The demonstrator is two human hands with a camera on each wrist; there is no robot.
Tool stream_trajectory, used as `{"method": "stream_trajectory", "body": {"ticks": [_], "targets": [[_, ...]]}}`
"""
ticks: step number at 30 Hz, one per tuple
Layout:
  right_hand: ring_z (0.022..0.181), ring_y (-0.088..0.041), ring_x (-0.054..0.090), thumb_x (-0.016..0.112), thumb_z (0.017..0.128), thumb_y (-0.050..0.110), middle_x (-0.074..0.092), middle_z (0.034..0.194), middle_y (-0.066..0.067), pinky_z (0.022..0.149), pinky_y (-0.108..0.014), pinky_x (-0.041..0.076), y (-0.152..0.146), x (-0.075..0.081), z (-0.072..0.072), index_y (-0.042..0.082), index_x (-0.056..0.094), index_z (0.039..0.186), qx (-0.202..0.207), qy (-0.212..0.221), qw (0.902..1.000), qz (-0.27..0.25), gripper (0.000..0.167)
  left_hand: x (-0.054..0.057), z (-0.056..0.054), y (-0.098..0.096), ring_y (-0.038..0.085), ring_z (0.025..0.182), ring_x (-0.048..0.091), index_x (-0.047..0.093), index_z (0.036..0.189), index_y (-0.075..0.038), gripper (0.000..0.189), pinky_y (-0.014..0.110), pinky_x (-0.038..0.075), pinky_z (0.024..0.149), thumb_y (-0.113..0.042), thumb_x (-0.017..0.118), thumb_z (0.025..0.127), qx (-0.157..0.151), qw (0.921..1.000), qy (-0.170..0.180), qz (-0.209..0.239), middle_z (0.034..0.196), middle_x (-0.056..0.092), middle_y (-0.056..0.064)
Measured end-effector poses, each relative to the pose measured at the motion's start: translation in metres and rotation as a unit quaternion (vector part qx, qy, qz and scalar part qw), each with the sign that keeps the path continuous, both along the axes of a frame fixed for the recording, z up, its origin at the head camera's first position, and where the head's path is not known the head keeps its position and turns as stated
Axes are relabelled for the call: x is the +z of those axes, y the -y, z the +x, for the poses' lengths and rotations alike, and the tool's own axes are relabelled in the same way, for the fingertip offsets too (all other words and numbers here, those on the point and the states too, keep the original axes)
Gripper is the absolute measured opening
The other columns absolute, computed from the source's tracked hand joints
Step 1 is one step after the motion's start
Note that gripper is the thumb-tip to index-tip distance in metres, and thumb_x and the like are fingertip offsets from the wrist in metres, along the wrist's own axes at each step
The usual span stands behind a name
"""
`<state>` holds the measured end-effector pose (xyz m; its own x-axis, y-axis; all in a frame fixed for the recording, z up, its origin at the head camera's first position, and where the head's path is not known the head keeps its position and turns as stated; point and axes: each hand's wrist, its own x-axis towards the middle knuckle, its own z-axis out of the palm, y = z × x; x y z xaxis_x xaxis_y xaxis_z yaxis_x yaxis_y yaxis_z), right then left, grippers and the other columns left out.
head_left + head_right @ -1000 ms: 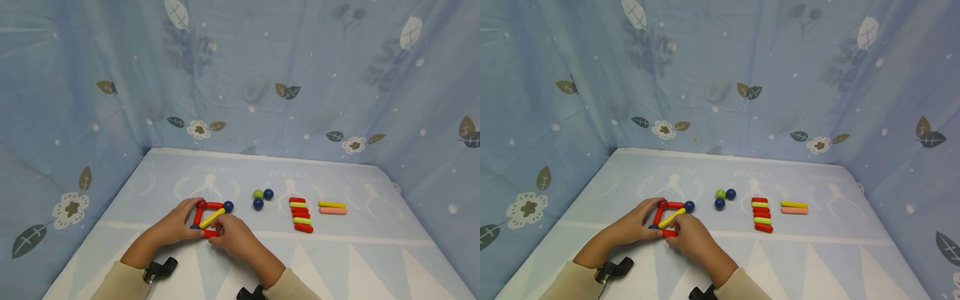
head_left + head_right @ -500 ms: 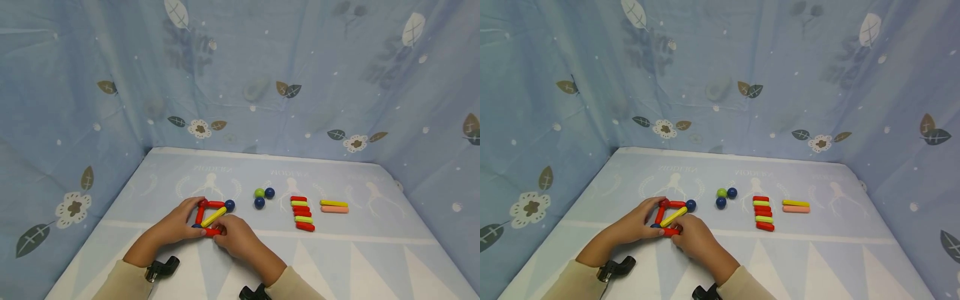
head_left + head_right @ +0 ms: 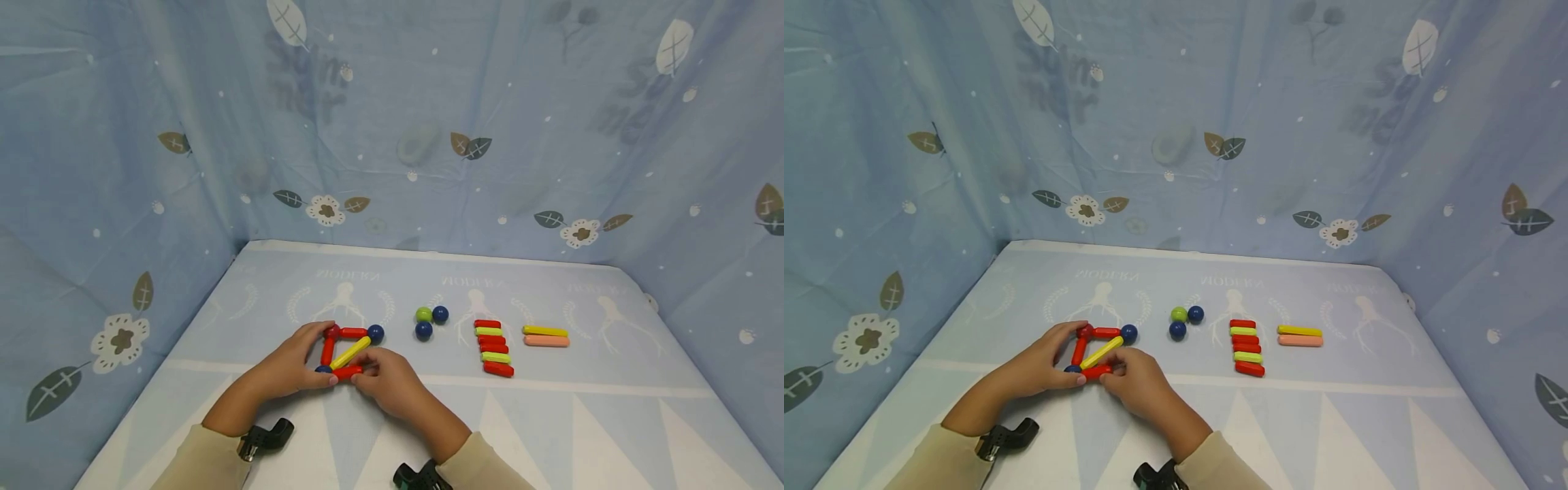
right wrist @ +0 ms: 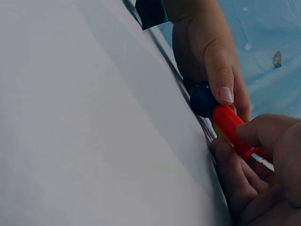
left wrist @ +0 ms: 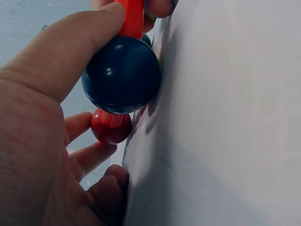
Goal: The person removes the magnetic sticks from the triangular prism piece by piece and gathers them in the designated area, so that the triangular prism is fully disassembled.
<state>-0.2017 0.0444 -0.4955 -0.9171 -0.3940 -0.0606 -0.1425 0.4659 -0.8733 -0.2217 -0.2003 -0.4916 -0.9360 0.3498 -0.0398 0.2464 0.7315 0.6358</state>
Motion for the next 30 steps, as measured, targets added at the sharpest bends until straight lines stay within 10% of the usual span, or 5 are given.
{"method": "stream_trajectory", "body": {"ticks": [30], "targets": [[0.077, -0.002, 0.061, 0.08, 0.092, 0.018, 0.071, 0.09, 0.016, 0.069, -0.021, 0.053, 0.0009, -0.0032, -0.0006, 0.027, 0.081, 0.099, 0.009, -0.045, 0.9987, 0.023, 0.011, 0.0029, 0.0022, -0.0017, 0.044, 0.149, 0.039, 0.034, 0.162, -0.018, 0.106, 0.071, 0.039, 0.112, -0.05, 0.09, 0.078, 0.002, 0.9999, 0.013, 0.0, 0.165, 0.037, 0.016]]}}
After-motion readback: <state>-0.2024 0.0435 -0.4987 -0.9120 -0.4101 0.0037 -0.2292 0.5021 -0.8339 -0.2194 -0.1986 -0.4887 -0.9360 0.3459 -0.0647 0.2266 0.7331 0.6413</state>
